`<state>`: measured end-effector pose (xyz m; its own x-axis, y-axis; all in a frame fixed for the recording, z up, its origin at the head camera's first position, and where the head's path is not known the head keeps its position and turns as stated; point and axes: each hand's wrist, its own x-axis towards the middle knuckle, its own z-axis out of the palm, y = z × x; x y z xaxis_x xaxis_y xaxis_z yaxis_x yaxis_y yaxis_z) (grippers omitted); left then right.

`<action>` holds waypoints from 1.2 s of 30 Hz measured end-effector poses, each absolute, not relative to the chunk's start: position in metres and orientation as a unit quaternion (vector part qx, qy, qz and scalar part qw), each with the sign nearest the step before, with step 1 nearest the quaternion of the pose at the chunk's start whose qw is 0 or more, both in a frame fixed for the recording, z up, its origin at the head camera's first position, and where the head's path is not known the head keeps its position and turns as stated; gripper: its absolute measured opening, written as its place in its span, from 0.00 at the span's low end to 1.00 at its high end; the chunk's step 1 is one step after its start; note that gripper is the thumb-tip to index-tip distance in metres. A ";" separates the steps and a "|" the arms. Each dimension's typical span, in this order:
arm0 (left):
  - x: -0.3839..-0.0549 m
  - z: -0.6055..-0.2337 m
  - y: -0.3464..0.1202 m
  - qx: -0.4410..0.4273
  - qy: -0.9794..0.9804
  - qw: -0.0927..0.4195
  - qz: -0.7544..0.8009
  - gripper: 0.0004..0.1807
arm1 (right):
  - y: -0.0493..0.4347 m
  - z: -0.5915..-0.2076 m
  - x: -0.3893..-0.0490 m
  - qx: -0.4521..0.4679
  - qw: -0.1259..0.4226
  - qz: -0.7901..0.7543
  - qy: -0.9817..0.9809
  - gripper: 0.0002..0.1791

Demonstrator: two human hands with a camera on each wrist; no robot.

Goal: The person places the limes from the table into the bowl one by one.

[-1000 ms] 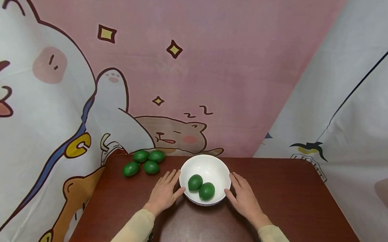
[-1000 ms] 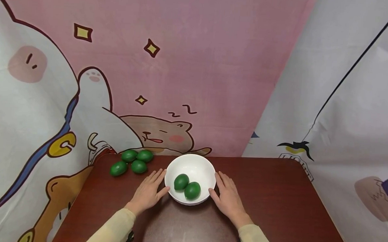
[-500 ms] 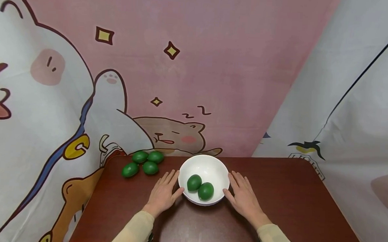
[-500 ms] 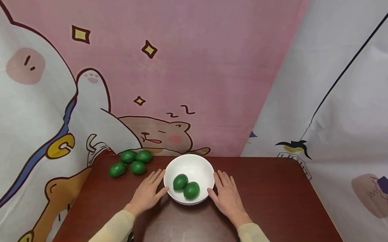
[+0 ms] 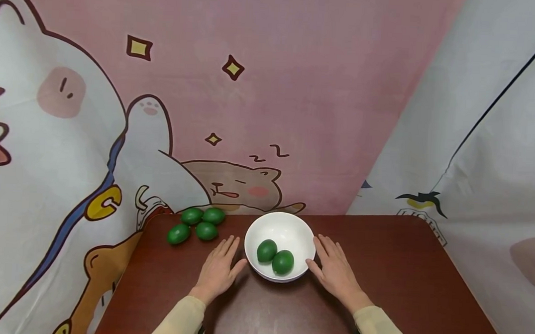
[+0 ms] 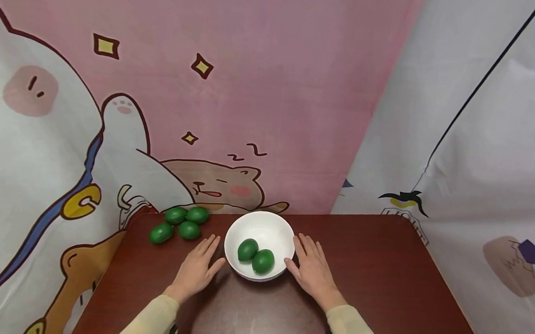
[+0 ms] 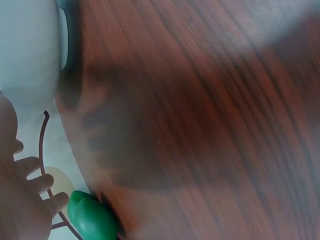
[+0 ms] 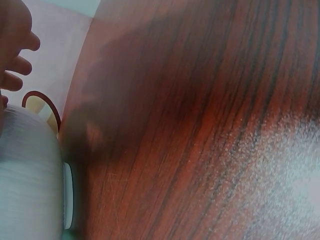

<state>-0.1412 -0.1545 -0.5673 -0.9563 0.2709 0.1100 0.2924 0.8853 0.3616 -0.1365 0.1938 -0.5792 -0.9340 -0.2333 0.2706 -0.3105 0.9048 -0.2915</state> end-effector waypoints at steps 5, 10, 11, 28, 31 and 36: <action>-0.141 -0.571 -0.160 -0.137 -0.971 0.052 -0.190 0.39 | 0.193 -0.578 -0.137 0.135 0.106 0.168 -0.971 0.41; -0.143 -0.571 -0.166 -0.125 -0.972 0.071 -0.186 0.38 | 0.192 -0.576 -0.137 0.136 0.111 0.170 -0.970 0.41; -0.144 -0.570 -0.168 -0.122 -0.972 0.073 -0.187 0.38 | 0.192 -0.576 -0.137 0.136 0.112 0.172 -0.969 0.41; -0.154 -0.567 -0.196 -0.118 -0.970 0.120 -0.173 0.35 | 0.193 -0.577 -0.137 0.140 0.114 0.168 -0.969 0.41; -0.157 -0.567 -0.202 -0.113 -0.972 0.116 -0.173 0.35 | 0.193 -0.577 -0.137 0.140 0.108 0.166 -0.970 0.41; -0.162 -0.568 -0.212 -0.111 -0.974 0.108 -0.163 0.35 | 0.194 -0.577 -0.137 0.141 0.109 0.153 -0.972 0.41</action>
<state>-0.1618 -0.2122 -0.5675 -0.9518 0.1815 0.2471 0.2522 0.9218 0.2943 -0.1367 0.1937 -0.5766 -0.9366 -0.2406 0.2547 -0.3072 0.9136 -0.2664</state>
